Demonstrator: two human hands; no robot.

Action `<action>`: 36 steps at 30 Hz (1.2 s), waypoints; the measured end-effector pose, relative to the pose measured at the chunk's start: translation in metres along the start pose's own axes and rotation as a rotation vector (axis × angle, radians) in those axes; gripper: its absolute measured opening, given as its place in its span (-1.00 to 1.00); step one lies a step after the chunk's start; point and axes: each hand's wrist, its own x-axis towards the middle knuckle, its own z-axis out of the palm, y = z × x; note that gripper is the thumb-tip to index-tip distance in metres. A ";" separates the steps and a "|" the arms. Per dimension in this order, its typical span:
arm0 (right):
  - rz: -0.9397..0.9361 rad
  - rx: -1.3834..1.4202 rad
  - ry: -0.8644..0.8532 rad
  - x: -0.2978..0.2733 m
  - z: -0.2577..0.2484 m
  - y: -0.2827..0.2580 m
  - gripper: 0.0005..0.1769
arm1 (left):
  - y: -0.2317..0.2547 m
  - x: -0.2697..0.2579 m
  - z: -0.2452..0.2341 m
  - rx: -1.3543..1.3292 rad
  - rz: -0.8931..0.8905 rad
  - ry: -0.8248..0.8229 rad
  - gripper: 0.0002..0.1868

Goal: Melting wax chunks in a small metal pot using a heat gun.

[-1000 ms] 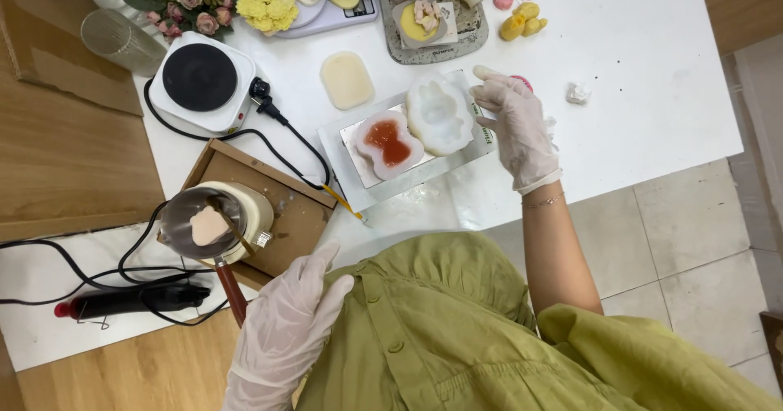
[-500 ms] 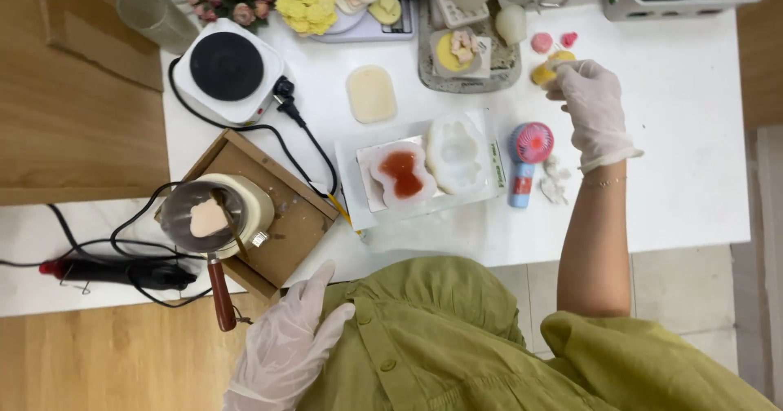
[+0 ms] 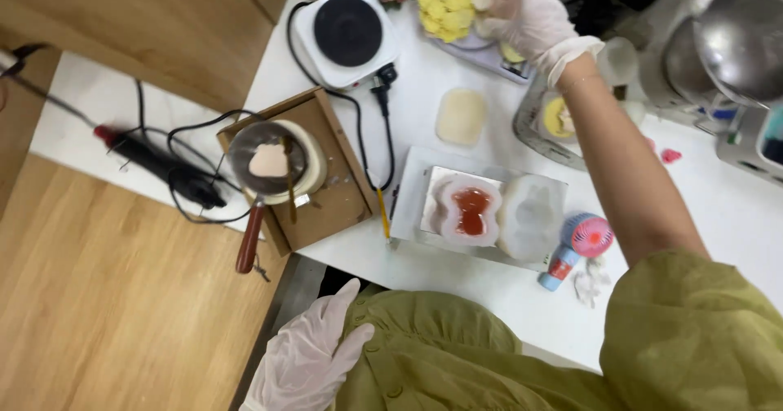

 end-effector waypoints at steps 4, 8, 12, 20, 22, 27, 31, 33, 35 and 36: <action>0.033 -0.147 -0.008 0.050 0.055 0.068 -0.11 | 0.008 -0.016 0.000 0.113 -0.072 0.075 -0.32; 0.008 -0.219 -0.011 0.059 0.065 0.074 -0.02 | 0.002 -0.023 -0.002 0.022 0.041 0.271 -0.41; -0.013 -0.179 0.130 0.033 0.042 0.023 -0.20 | 0.002 -0.016 -0.020 -0.062 0.043 0.306 -0.53; 0.764 0.426 -0.178 -0.025 -0.009 0.020 -0.72 | 0.010 0.016 -0.051 -0.104 -0.125 0.410 -0.49; 0.794 0.722 -0.377 -0.040 -0.006 0.022 -0.82 | 0.007 0.023 -0.048 -0.031 0.011 0.370 -0.54; 0.704 1.068 -0.358 -0.050 -0.007 -0.030 -0.62 | 0.024 0.036 -0.059 -0.135 0.042 0.219 -0.48; 0.481 1.065 -0.419 -0.040 -0.017 -0.124 -0.72 | 0.022 0.050 -0.063 -0.460 -0.045 0.326 -0.31; 0.430 0.953 -0.469 -0.040 -0.015 -0.172 -0.75 | 0.030 0.063 -0.069 -0.517 0.006 0.339 -0.23; 0.382 0.838 -0.506 -0.047 -0.016 -0.212 -0.77 | 0.042 0.077 -0.072 -0.573 0.066 0.346 -0.16; 0.334 0.842 -0.544 -0.054 -0.017 -0.228 -0.77 | 0.050 0.084 -0.072 -0.752 0.027 0.308 -0.03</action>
